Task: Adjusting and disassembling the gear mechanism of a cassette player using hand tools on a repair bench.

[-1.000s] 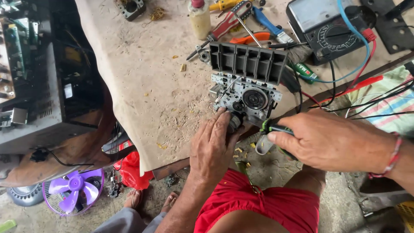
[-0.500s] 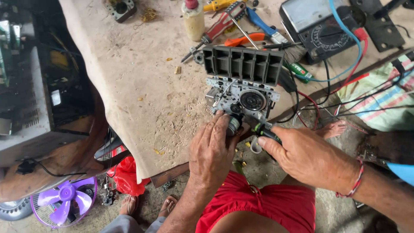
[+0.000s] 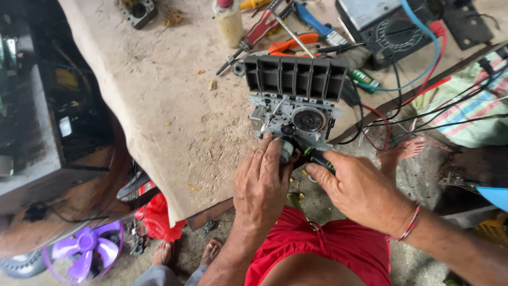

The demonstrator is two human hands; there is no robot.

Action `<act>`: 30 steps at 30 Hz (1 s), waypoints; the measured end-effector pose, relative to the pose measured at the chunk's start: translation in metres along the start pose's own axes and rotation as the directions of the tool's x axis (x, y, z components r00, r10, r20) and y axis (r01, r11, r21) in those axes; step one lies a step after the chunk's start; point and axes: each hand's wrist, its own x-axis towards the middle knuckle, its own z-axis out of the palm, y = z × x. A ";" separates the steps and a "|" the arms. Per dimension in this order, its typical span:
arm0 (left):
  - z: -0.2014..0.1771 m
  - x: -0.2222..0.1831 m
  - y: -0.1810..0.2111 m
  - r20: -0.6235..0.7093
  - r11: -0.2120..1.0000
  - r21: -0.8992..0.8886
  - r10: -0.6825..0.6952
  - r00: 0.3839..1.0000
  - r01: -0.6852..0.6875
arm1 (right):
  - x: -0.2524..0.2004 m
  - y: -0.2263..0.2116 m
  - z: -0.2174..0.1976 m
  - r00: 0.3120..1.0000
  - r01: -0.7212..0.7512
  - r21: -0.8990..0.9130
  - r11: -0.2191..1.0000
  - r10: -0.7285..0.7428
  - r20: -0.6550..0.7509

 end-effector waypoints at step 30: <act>-0.014 -0.003 -0.012 0.128 0.987 -0.158 0.054 0.990 -0.034 | 0.012 -0.021 0.010 0.895 -0.446 0.717 0.536 0.239 0.377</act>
